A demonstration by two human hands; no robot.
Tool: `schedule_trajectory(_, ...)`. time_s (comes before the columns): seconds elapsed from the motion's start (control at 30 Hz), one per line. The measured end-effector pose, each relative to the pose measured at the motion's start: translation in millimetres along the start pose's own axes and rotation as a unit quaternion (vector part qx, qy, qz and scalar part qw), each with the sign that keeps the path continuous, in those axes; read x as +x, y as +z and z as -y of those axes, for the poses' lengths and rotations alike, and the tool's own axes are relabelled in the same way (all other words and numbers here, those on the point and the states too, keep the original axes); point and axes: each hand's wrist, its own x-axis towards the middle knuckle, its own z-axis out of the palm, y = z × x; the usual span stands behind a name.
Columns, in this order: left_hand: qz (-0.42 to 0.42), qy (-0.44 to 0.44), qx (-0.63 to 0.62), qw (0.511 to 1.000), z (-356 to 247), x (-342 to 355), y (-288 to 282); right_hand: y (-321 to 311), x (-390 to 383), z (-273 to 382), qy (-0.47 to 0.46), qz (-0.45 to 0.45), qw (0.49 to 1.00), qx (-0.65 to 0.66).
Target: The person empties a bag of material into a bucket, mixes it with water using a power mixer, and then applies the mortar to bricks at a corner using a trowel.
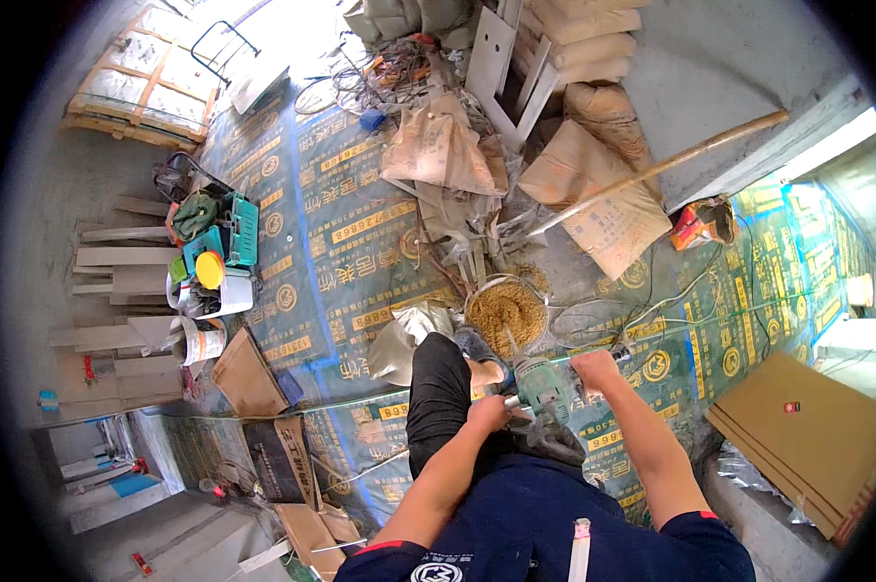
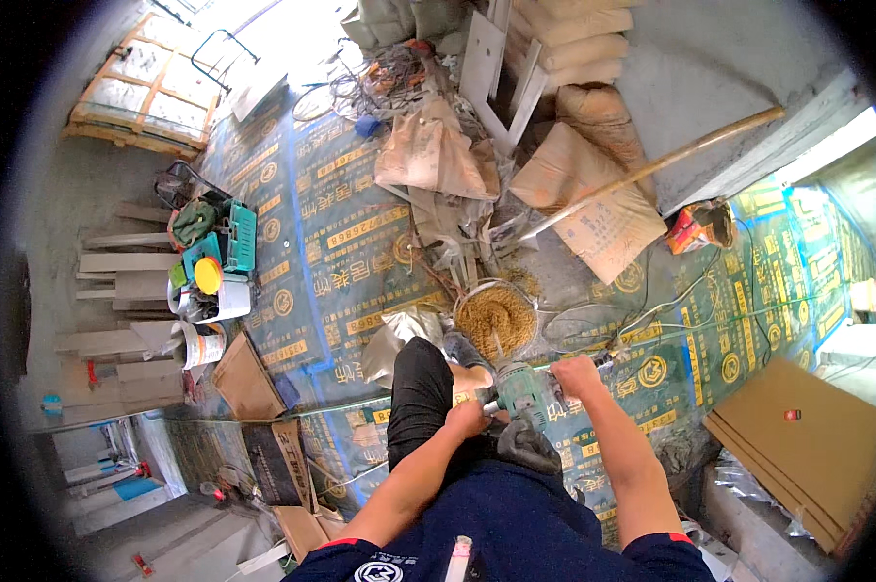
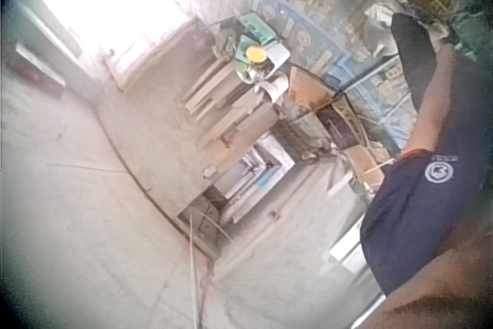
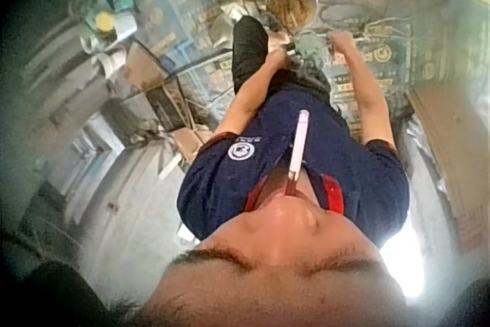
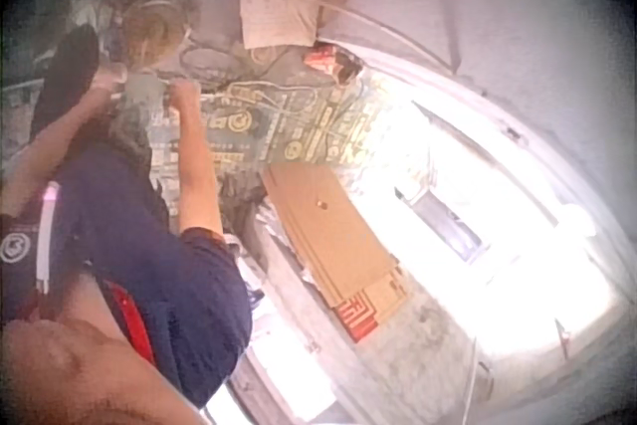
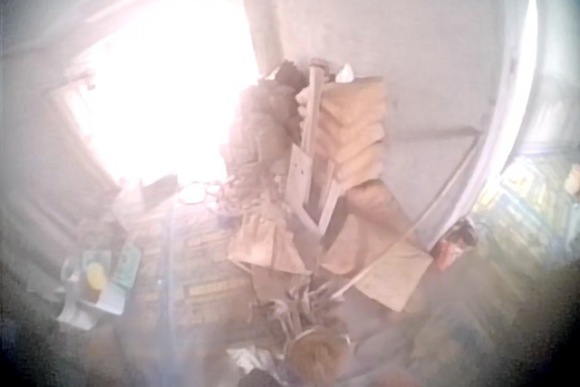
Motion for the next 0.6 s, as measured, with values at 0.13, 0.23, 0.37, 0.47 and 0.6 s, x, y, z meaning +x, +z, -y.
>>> schedule_trajectory(0.13, -0.055, 0.018, -0.002, 0.998, 0, -6, 4, -15, -5, 1, 0.001, 0.006, 1.000, -0.006)
schedule_trajectory(0.23, -0.080, 0.041, -0.010, 0.996, 0, -10, 3, -19, -8, -1, 0.002, 0.002, 1.000, -0.007)
schedule_trajectory(0.37, -0.125, 0.056, -0.015, 0.990, 2, -15, 8, -34, -7, 0, -0.005, 0.013, 1.000, -0.020)
schedule_trajectory(0.47, -0.150, 0.057, -0.017, 0.987, 1, -17, 10, -26, -5, -4, -0.009, -0.017, 0.999, -0.027)
schedule_trajectory(0.6, -0.169, 0.057, -0.026, 0.984, 4, -18, 16, -22, 3, -6, -0.016, -0.011, 0.999, -0.043)
